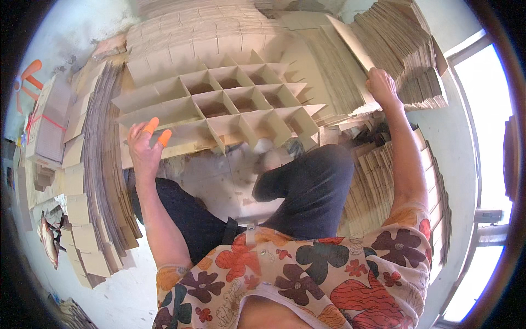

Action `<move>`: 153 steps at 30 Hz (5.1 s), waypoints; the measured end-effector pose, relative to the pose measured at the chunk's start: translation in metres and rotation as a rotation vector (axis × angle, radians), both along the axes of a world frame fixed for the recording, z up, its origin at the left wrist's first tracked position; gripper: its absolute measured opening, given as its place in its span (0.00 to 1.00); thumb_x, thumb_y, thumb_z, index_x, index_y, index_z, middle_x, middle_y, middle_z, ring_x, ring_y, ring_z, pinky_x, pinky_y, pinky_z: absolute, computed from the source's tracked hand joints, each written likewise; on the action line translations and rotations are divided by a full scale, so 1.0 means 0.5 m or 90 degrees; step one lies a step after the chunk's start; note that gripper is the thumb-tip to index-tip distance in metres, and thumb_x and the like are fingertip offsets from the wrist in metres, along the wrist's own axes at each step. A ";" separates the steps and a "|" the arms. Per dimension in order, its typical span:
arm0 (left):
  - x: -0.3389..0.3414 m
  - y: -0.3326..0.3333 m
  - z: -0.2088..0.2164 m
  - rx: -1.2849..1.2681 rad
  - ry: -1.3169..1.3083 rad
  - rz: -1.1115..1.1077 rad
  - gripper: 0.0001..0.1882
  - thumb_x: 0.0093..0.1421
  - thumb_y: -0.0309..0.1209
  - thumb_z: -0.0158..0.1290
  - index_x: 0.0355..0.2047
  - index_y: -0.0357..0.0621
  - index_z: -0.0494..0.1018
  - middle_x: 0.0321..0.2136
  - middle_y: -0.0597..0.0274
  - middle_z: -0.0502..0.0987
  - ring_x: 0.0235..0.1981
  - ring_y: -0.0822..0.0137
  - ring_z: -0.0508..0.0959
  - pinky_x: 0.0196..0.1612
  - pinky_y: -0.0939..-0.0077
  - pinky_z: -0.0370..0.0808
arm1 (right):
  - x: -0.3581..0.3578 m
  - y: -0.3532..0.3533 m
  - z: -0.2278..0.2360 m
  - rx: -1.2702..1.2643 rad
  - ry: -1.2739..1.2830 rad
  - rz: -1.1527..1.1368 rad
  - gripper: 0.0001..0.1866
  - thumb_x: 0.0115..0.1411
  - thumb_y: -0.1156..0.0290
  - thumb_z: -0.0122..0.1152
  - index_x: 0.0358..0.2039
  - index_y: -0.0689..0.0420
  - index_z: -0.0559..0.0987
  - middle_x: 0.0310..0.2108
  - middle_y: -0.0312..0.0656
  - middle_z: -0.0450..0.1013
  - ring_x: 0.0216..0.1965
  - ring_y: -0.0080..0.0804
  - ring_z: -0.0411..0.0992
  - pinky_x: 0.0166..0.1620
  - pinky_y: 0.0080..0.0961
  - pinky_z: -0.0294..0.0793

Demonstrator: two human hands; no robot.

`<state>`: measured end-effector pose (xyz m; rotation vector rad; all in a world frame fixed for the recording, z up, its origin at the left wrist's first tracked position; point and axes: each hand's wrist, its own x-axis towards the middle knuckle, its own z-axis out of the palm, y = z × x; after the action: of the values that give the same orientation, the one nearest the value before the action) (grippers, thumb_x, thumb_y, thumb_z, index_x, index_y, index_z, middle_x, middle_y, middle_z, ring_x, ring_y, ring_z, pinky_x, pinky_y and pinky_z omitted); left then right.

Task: The person folds pre-scored cardboard sheets into compartmentalized dividers by hand. They repeatedly pick up flat sheets, fold along creases, and place the finished dividers into a growing stack.

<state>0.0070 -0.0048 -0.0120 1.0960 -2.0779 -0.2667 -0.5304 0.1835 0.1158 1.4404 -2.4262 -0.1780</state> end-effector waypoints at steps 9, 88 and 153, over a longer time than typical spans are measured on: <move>0.007 -0.004 -0.022 0.007 0.052 0.009 0.22 0.41 0.32 0.67 0.39 0.41 0.78 0.39 0.55 0.76 0.47 0.55 0.71 0.56 0.58 0.63 | -0.009 -0.005 0.007 -0.030 -0.160 -0.088 0.17 0.46 0.63 0.69 0.30 0.60 0.73 0.33 0.53 0.74 0.37 0.50 0.74 0.37 0.43 0.72; 0.043 -0.030 -0.028 -0.090 -0.032 0.149 0.26 0.45 0.33 0.65 0.47 0.46 0.75 0.44 0.56 0.75 0.52 0.58 0.69 0.59 0.56 0.58 | -0.092 -0.014 0.005 -0.003 -0.237 -0.048 0.21 0.43 0.60 0.66 0.26 0.69 0.77 0.32 0.64 0.71 0.36 0.51 0.75 0.38 0.41 0.72; 0.031 -0.024 0.042 0.063 -0.215 0.001 0.45 0.40 0.12 0.53 0.61 0.50 0.58 0.61 0.59 0.60 0.65 0.55 0.51 0.64 0.58 0.51 | 0.445 -0.438 -0.197 -0.191 -0.166 0.051 0.41 0.51 0.39 0.58 0.50 0.65 0.67 0.44 0.52 0.73 0.49 0.47 0.70 0.52 0.42 0.66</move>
<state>0.0223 -0.0169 0.0092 1.2729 -2.3822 -0.1947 -0.3076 -0.0354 0.0171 1.4936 -2.4521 0.3996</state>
